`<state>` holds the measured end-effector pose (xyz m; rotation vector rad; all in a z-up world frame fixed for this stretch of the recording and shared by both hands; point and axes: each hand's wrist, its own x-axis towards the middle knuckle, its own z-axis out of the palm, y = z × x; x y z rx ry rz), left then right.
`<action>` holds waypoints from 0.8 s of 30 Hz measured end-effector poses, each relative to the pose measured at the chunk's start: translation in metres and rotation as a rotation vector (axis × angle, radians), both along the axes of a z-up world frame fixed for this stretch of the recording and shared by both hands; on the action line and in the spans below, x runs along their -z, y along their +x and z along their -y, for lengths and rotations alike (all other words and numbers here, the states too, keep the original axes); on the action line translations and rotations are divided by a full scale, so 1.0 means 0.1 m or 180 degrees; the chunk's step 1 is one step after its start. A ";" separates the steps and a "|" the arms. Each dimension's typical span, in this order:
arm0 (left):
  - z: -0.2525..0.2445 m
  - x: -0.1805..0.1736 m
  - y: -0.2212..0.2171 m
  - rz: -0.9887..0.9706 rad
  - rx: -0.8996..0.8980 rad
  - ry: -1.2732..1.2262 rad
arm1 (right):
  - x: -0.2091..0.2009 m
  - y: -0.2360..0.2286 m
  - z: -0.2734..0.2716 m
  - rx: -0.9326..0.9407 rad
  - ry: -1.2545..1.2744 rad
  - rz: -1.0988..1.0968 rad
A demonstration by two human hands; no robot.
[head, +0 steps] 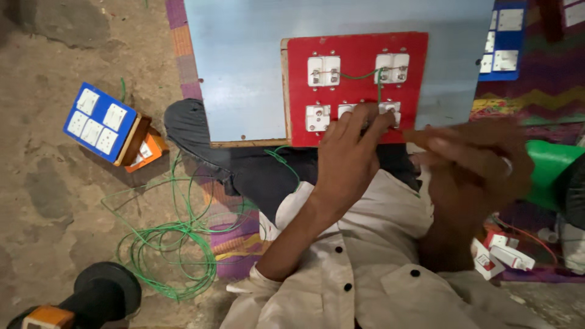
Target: The person sits on the floor and wires a red electrical board with multiple white switches. They use a screwdriver to tighten connections and pliers to cut green wires. The person handles the board and wires throughout the clip.
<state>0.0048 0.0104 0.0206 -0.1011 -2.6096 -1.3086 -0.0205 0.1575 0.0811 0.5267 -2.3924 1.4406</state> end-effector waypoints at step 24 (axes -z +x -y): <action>0.05 -0.07 -0.13 -0.0455 0.0190 -0.0374 | 0.84 -2.00 0.80 -0.2319 0.0853 -0.0231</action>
